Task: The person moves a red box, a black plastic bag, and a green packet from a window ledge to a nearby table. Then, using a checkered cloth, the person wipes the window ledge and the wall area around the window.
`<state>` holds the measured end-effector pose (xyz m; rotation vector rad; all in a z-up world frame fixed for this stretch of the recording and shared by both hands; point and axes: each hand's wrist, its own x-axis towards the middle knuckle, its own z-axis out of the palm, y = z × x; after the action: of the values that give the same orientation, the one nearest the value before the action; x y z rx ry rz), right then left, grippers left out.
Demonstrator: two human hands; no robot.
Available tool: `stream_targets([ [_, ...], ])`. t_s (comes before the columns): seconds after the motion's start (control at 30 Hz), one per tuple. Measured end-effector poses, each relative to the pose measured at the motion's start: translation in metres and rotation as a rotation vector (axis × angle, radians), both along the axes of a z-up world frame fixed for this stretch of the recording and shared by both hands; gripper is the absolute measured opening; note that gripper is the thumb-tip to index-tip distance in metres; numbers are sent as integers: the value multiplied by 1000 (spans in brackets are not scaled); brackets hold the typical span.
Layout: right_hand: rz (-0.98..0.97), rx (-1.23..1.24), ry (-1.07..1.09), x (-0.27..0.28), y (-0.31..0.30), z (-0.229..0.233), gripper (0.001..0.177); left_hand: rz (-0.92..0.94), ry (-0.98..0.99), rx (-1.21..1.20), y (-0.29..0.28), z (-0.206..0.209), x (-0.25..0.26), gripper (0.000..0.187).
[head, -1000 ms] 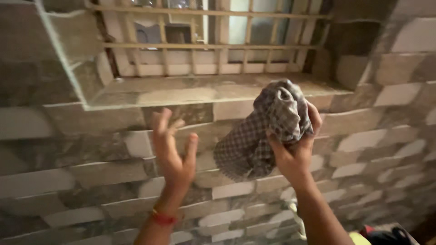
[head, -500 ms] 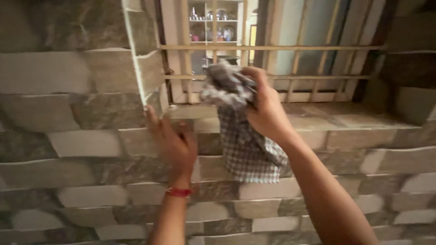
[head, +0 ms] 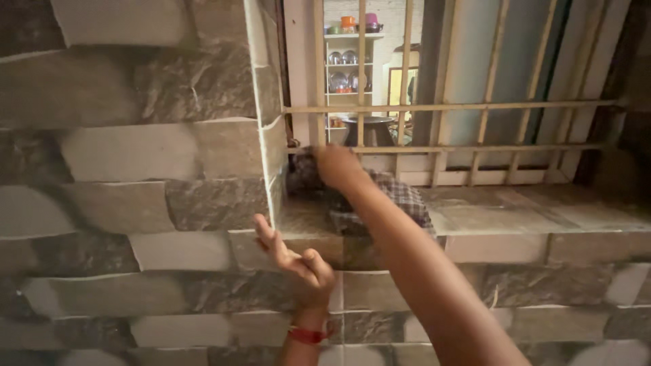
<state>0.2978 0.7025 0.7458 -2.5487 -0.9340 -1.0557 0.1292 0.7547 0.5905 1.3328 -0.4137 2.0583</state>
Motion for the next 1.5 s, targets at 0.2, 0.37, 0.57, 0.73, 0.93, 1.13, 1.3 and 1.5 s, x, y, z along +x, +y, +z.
stream_targets([
  [0.2, 292, -320, 200, 15, -11, 19, 57, -54, 5, 35, 2, -8, 4, 59],
  [0.37, 69, -73, 198, -15, -30, 26, 52, -58, 10, 34, 2, -10, 8, 64],
  [0.57, 283, -159, 272, -43, -8, -1, 60, -5, 4, 11, 2, -8, 5, 68],
  [0.73, 314, -56, 181, -80, -16, -3, 61, -12, 2, -15, 0, -2, -1, 70],
  [0.93, 429, -174, 344, -126, -41, 11, 68, -317, 58, 167, 9, -15, -26, 87],
  [1.13, 326, -28, 291, -143, -60, 15, 64, -75, 250, 229, -20, -78, -70, 83],
  [1.3, 449, -19, 213, -136, -69, 3, 61, -93, 275, 57, -14, -52, -64, 84],
  [1.5, 407, -20, 207, -120, -104, -12, 62, -34, 292, 10, 12, -14, -51, 89],
])
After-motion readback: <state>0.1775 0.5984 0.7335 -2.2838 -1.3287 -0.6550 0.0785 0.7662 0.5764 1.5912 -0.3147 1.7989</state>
